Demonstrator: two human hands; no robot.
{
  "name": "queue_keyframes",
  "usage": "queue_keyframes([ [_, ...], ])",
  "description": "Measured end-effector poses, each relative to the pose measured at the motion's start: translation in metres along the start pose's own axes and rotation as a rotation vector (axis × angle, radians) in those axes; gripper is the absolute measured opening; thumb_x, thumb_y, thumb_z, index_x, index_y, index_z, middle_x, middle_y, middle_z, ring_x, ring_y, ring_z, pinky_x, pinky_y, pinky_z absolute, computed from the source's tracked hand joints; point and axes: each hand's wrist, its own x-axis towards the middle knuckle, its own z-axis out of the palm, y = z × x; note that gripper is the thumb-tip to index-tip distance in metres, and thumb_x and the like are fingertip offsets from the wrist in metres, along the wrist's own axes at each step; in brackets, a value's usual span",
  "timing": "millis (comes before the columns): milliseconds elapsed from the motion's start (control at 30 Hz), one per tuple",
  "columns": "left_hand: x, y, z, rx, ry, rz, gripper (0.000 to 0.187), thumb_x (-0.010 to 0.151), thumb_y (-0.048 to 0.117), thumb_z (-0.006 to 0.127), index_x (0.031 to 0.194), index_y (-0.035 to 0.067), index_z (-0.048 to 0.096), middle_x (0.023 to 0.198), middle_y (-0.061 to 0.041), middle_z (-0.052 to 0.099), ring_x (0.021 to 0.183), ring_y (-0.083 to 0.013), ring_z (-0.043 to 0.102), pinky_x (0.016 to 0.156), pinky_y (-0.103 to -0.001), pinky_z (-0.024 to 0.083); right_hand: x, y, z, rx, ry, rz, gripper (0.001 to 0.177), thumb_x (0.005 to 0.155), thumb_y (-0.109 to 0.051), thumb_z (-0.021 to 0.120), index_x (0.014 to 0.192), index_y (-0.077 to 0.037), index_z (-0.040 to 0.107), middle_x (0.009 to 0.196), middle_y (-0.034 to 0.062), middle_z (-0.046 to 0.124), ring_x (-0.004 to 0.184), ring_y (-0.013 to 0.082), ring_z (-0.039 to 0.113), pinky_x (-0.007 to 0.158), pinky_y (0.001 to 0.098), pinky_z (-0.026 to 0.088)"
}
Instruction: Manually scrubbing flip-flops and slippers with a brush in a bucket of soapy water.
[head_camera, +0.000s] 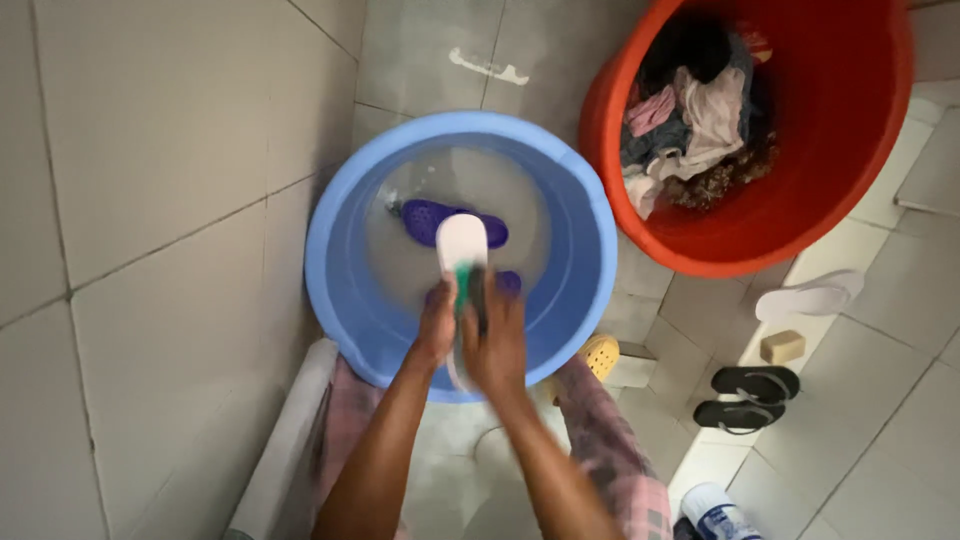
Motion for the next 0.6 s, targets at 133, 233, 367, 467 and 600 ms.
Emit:
queue_keyframes([
  [133, 0.005, -0.012, -0.004, 0.03, 0.084, -0.012, 0.057, 0.11, 0.046, 0.039, 0.139, 0.001, 0.06, 0.129, -0.007, 0.066, 0.113, -0.0169, 0.061, 0.098, -0.034, 0.051, 0.105, -0.044, -0.005, 0.042, 0.077, 0.035, 0.064, 0.099, -0.027, 0.064, 0.157, -0.009, 0.043, 0.127, 0.0269, 0.056, 0.109, 0.0472, 0.058, 0.095, 0.0535, 0.048],
  [233, -0.027, -0.007, -0.002, -0.132, 0.166, -0.139, 0.056, 0.107, 0.048, 0.04, 0.141, 0.008, 0.058, 0.134, -0.003, 0.064, 0.119, -0.0158, 0.06, 0.1, -0.032, 0.049, 0.041, -0.047, -0.004, 0.081, 0.054, -0.068, 0.062, 0.099, -0.026, 0.064, 0.156, -0.012, 0.045, 0.135, 0.0259, 0.057, 0.116, 0.0474, 0.058, 0.097, 0.0521, 0.048],
  [367, 0.011, 0.028, 0.014, -0.248, 0.174, -0.154, 0.056, 0.104, 0.049, 0.041, 0.143, 0.012, 0.057, 0.137, 0.0, 0.062, 0.122, -0.015, 0.059, 0.102, -0.031, 0.048, 0.028, -0.006, 0.022, 0.005, 0.144, -0.273, 0.062, 0.099, -0.023, 0.064, 0.156, -0.007, 0.043, 0.141, 0.0261, 0.059, 0.116, 0.0465, 0.056, 0.099, 0.0515, 0.048],
  [467, -0.017, 0.014, 0.005, -0.366, 0.106, -0.314, 0.055, 0.1, 0.052, 0.043, 0.137, 0.015, 0.059, 0.134, 0.002, 0.063, 0.119, -0.0138, 0.06, 0.1, -0.034, 0.049, -0.004, -0.02, 0.005, 0.059, 0.04, -0.075, 0.065, 0.098, -0.022, 0.063, 0.156, -0.004, 0.042, 0.132, 0.0268, 0.06, 0.108, 0.0429, 0.059, 0.095, 0.0499, 0.05],
  [600, 0.023, -0.035, -0.019, -0.097, 0.035, -0.071, 0.057, 0.108, 0.053, 0.045, 0.131, 0.004, 0.062, 0.12, -0.009, 0.064, 0.108, -0.0204, 0.06, 0.095, -0.039, 0.048, 0.033, -0.002, 0.016, 0.069, 0.06, -0.06, 0.067, 0.099, -0.023, 0.065, 0.158, -0.004, 0.041, 0.129, 0.0287, 0.059, 0.104, 0.0421, 0.06, 0.092, 0.0491, 0.051],
])
